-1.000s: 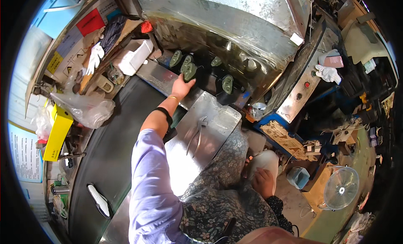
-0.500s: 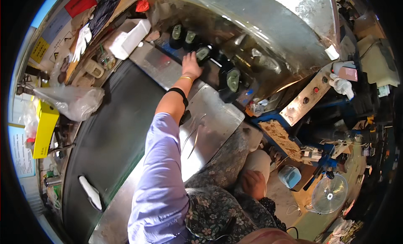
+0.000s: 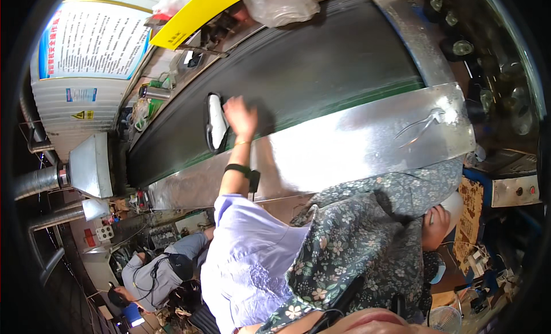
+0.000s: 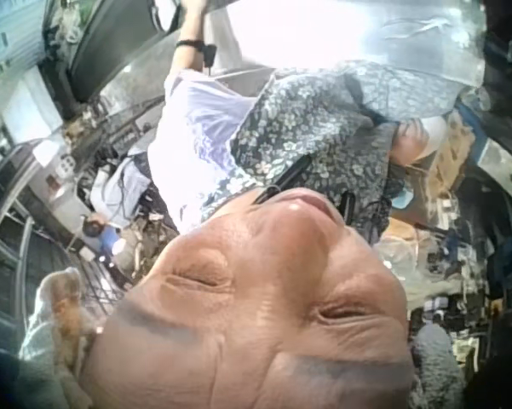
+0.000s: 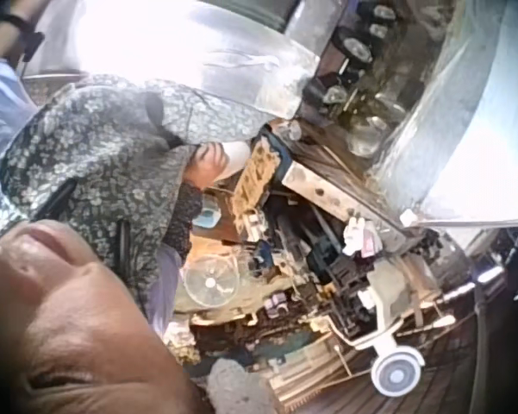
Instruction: Operate machinery to attach soles and process footwear components in a shoe factory.
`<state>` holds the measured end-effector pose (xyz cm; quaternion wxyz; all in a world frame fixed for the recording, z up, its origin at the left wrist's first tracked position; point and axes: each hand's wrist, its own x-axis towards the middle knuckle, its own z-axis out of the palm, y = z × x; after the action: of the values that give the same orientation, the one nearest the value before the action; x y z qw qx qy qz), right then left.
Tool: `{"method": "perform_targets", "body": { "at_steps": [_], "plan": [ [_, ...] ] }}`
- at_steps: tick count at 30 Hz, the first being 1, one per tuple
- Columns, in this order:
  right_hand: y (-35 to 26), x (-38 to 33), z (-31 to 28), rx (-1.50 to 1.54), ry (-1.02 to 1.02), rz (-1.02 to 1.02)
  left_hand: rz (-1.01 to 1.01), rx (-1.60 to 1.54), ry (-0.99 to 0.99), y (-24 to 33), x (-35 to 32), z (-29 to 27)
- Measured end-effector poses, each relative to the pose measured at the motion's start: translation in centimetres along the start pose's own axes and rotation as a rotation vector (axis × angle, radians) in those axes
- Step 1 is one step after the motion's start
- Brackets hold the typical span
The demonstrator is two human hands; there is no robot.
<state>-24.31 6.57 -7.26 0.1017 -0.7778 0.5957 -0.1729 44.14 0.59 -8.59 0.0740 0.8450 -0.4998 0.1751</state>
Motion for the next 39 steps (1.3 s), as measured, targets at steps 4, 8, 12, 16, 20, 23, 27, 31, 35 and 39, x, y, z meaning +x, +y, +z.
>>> {"method": "perform_targets", "body": {
  "at_steps": [4,8,12,16,20,23,27,31,35,39],
  "plan": [
    [1.2,-0.6,0.5,-0.04,0.008,0.079,-0.695,-0.002,-0.213,-14.6,-4.4,-0.6],
    [3.4,-1.5,1.3,-0.017,0.081,0.089,-0.774,-0.405,-0.463,-16.2,-4.3,2.3],
    [4.5,-1.7,1.0,0.2,0.147,0.17,-0.938,-1.034,-0.272,-7.0,-3.3,4.6],
    [3.3,1.6,-0.2,0.771,0.223,0.387,-0.766,-1.764,-0.628,3.4,-3.1,-0.5],
    [-0.3,9.0,-3.0,0.906,0.109,0.18,-0.544,-1.947,-0.935,17.5,-5.4,-5.7],
    [-3.7,13.6,-6.2,0.943,0.154,0.19,-0.188,-1.712,-0.953,28.1,-8.9,-9.4],
    [-3.6,12.3,-11.9,0.816,0.574,0.314,0.913,-1.115,-0.904,34.6,-11.7,-16.8],
    [-4.1,6.1,-11.1,0.699,0.729,0.336,1.015,-1.283,-0.972,39.9,-13.9,-20.0],
    [-3.7,3.5,-8.1,0.646,0.091,0.279,1.113,-1.342,-1.007,46.1,-15.9,-17.4],
    [-2.0,3.8,-6.9,0.745,0.16,0.22,1.008,-1.457,-1.0,47.5,-16.9,-14.1]
  ]
}}
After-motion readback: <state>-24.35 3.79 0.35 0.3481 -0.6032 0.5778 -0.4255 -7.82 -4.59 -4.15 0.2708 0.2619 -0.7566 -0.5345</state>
